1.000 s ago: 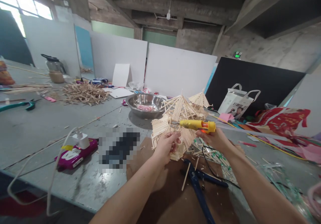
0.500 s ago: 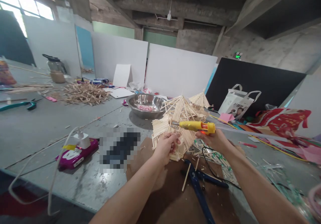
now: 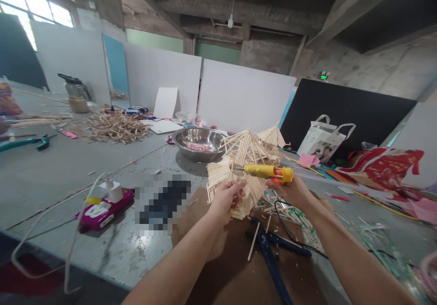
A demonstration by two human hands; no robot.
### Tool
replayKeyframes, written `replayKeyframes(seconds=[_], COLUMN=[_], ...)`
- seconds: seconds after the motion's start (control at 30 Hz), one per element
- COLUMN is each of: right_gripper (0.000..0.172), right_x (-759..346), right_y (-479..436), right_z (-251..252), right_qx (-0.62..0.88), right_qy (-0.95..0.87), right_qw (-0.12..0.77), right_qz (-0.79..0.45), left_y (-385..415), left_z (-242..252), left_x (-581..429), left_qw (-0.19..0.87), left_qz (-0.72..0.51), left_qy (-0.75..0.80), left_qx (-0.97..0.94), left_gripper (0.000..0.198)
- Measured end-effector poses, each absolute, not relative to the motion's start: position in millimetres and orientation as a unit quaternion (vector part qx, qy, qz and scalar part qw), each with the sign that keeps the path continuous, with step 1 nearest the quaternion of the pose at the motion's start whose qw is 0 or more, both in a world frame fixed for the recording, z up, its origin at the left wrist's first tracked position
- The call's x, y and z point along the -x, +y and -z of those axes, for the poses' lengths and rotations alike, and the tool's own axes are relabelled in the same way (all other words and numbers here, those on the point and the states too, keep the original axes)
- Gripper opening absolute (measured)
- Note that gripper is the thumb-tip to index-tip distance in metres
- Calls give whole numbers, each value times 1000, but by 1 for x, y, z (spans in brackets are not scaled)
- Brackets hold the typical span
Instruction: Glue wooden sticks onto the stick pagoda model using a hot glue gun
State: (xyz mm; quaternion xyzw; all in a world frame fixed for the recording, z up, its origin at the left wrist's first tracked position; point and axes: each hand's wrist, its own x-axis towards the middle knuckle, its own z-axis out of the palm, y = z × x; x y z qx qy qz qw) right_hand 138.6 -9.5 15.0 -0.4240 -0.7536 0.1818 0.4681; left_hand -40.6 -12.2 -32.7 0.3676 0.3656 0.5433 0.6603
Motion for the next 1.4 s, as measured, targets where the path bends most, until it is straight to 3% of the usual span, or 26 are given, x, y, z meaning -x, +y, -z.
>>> replayKeyframes(seconds=[0.27, 0.47, 0.6, 0.8, 0.97, 1.2, 1.4], right_gripper=[16, 29, 34, 41, 38, 38, 38], right_x=[-137, -145, -166, -196, -206, -217, -224], right_y=[-15, -37, -50, -54, -56, -51, -46], right_z=[-18, -14, 4, 36, 63, 88, 94], right_qx=[422, 406, 384, 369, 392, 397, 402], right_qy=[-733, -685, -620, -469, -368, -275, -256], right_qw=[470, 495, 574, 712, 748, 759, 768], right_qz=[-252, -347, -371, -370, -388, -437, -427], left_y=[-10, -17, -31, -49, -58, -66, -65], left_z=[38, 36, 42, 66, 80, 84, 76], left_x=[42, 39, 32, 26, 26, 34, 46], left_qw=[663, 639, 561, 340, 224, 167, 198], left_qz=[-545, -535, -500, -419, -331, -231, -196], left_qy=[356, 381, 407, 429, 446, 480, 528], left_qx=[-369, -401, -519, -724, -801, -830, -802], left_gripper=[24, 24, 20, 19, 21, 21, 16])
